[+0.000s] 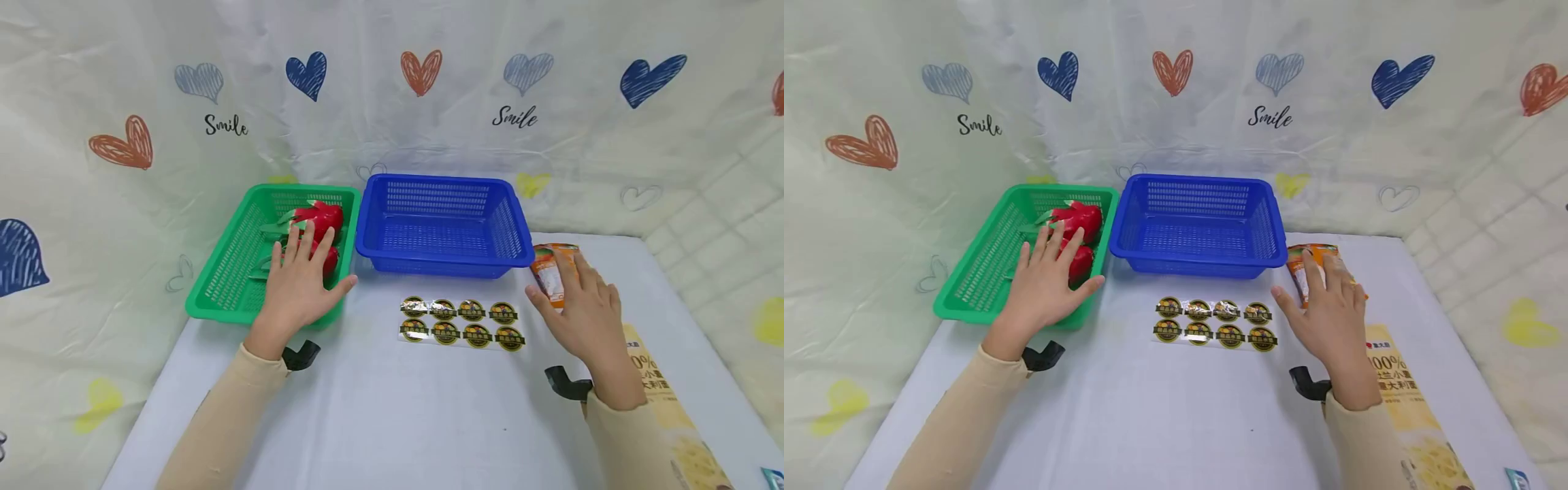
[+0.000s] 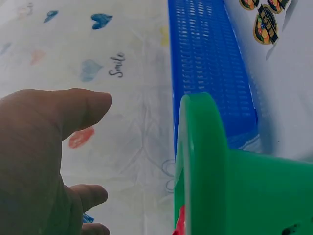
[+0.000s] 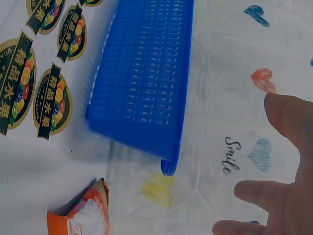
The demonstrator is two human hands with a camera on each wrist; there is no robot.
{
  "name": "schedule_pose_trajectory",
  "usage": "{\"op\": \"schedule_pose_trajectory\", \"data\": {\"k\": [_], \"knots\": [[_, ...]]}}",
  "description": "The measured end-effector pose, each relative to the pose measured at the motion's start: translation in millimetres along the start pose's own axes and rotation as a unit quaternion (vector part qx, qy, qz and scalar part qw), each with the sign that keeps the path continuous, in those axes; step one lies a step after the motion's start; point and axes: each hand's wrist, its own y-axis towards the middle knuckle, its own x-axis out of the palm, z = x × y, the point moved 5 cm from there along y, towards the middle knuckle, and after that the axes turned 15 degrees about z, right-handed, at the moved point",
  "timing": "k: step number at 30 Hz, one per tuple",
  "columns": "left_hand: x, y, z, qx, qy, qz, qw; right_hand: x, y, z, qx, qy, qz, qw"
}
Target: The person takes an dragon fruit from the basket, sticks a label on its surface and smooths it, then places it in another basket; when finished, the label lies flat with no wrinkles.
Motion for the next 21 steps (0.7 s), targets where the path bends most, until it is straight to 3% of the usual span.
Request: {"op": "schedule_pose_trajectory", "data": {"k": [4,9,14,17,21], "knots": [[-7.1,-6.6,-14.4,-0.009,-0.004,0.01,0.9999,9,9.9,-16,-0.031,0.026,0.002,0.9992],[-13.6,-19.9,-36.3,-0.03,-0.01,0.026,0.9992,25,23.8,-49,-0.063,0.068,-0.024,0.9954],[-18.7,-39.5,-56.0,-0.048,-0.079,0.097,0.991,53,43.1,-97,-0.105,0.158,-0.066,0.9796],[-22.6,-55.0,-65.8,-0.069,-0.16,0.158,0.9719,73,59.2,-136,-0.136,0.202,-0.094,0.9653],[-25.7,-78.0,-77.2,-0.1,-0.285,0.231,0.925,97,75.2,-192,-0.172,0.22,-0.131,0.9512]]}}
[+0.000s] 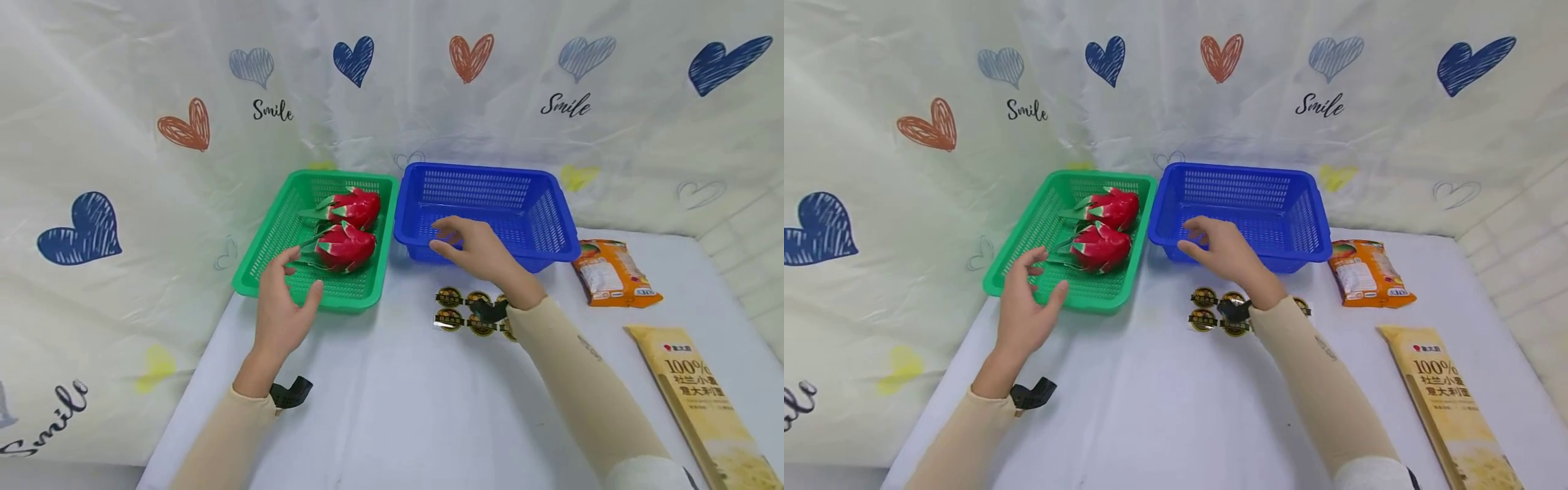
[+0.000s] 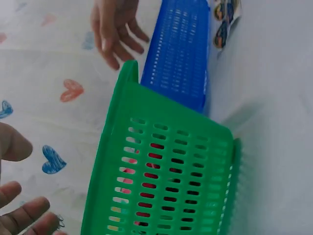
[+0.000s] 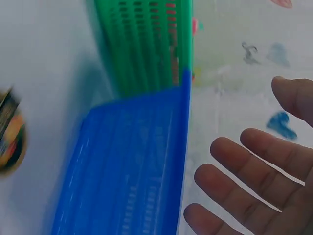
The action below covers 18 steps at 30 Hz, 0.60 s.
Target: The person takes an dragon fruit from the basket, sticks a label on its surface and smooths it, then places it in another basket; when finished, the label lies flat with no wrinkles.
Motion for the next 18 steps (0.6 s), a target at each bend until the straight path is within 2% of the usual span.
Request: {"op": "schedule_pose_trajectory", "data": {"k": [4,6,9,13,15,18], "knots": [[-9.9,-19.8,-6.1,-0.04,-0.098,0.04,0.9935,33,33.8,-30,-0.018,0.011,-0.036,0.9991],[-7.6,-30.2,-10.5,-0.074,-0.132,0.034,0.9879,45,48.6,-43,-0.024,0.017,-0.046,0.9985],[2.2,-44.3,-23.3,-0.152,-0.147,-0.006,0.9774,61,67.1,-60,-0.032,0.03,-0.067,0.9968],[16.9,-55.0,-43.3,-0.247,-0.126,-0.078,0.9575,83,86.0,-79,-0.022,0.054,-0.096,0.9937],[21.8,-56.8,-49.6,-0.279,-0.127,-0.102,0.9462,95,93.7,-86,-0.014,0.065,-0.109,0.9918],[26.7,-57.6,-55.2,-0.313,-0.151,-0.121,0.9301,114,102.7,-96,-0.007,0.07,-0.13,0.989]]}}
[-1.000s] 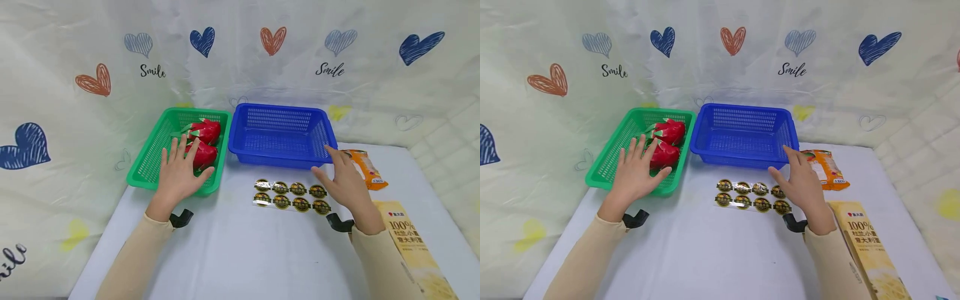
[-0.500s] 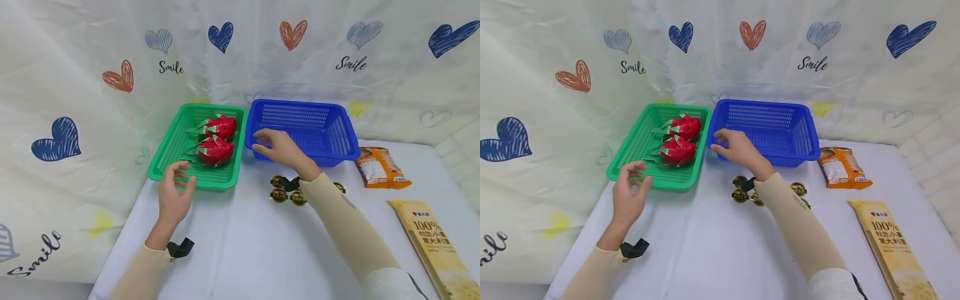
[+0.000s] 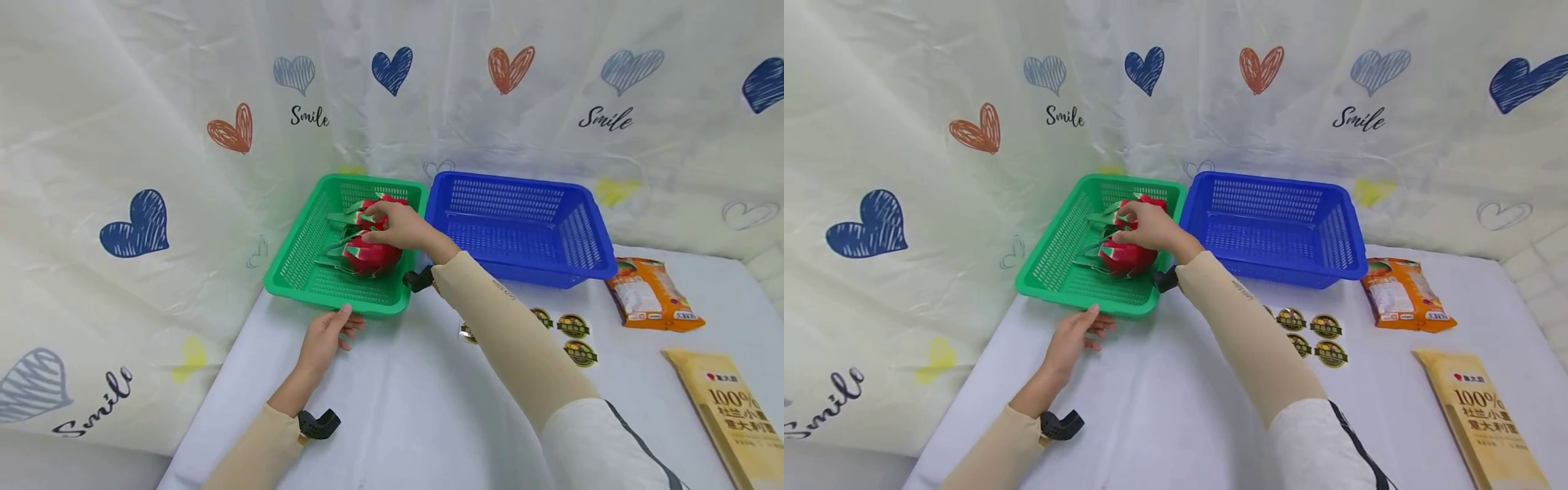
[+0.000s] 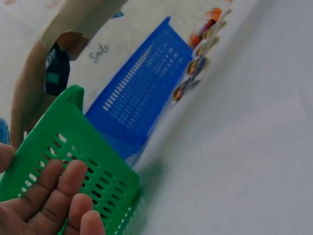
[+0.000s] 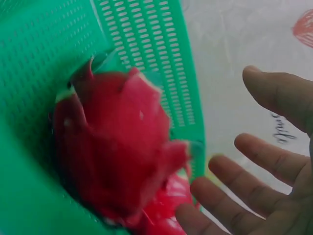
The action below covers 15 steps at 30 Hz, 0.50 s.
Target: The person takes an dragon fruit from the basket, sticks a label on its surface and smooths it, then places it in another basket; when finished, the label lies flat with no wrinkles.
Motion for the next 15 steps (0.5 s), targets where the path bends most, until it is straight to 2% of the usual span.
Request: {"op": "schedule_pose_trajectory", "data": {"k": [3,9,15], "knots": [[6.8,2.0,0.1,-0.013,-0.028,-0.011,0.9995,12,8.6,3,0.013,-0.012,-0.013,0.9998],[12.4,0.8,2.8,-0.043,-0.084,-0.007,0.9956,34,15.6,12,0.033,-0.057,-0.035,0.9972],[13.4,-0.6,4.9,-0.052,-0.105,-0.009,0.993,47,18.8,11,0.032,-0.108,-0.045,0.9926]]}}
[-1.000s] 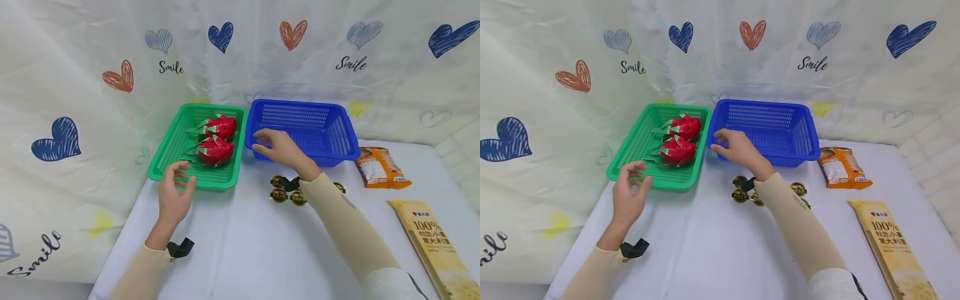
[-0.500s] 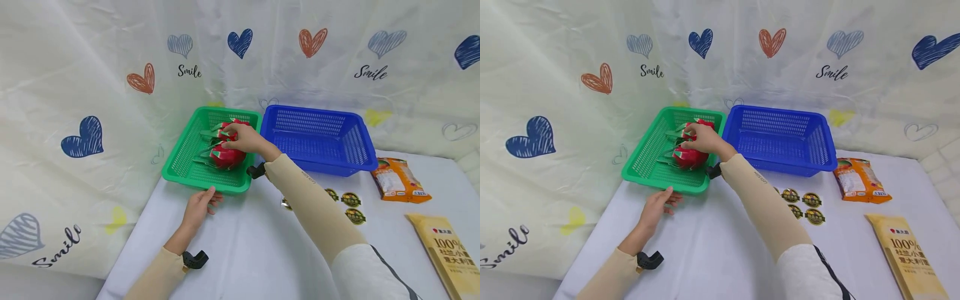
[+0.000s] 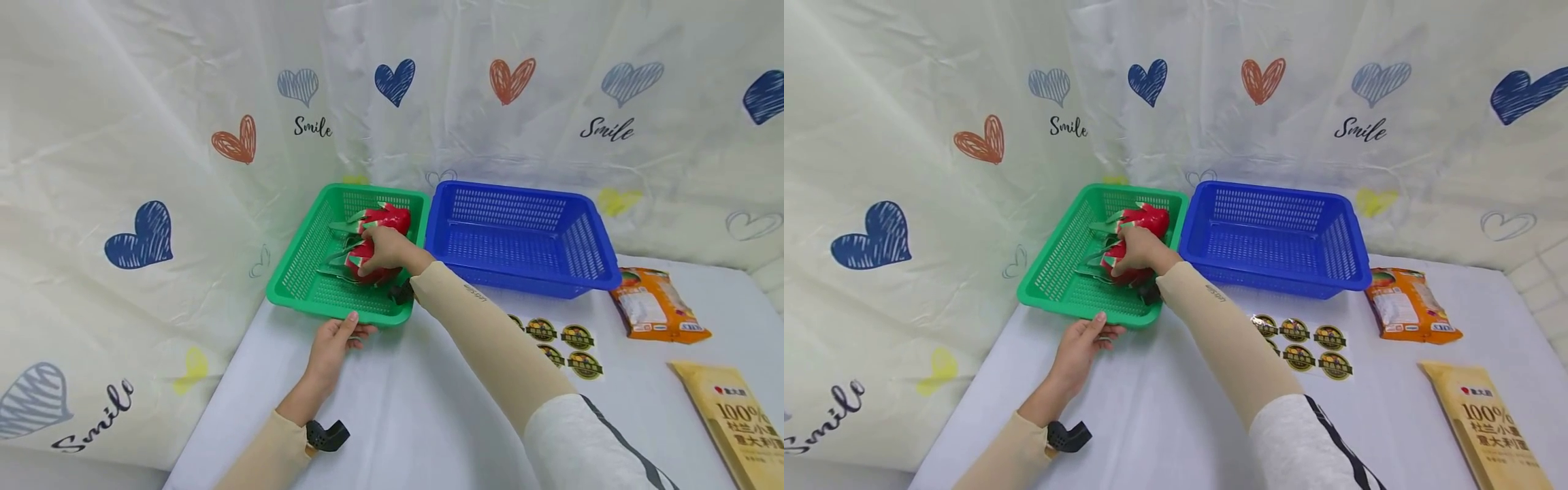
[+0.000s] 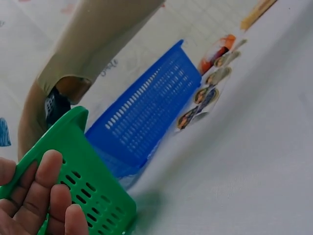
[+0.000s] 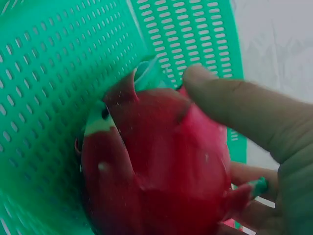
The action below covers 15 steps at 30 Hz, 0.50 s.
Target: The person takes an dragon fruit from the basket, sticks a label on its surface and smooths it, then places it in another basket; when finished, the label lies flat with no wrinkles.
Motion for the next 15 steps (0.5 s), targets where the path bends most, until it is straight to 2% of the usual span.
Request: {"op": "schedule_pose_trajectory", "data": {"k": [8,15], "knots": [[0.5,-1.3,-2.2,0.003,-0.014,0.003,0.9999,3.4,-2.9,1.1,0.041,-0.008,0.014,0.999],[-0.7,-3.1,-3.1,0.006,-0.068,0.048,0.9965,2.5,-4.3,-3.7,0.012,-0.033,0.031,0.9989]]}}
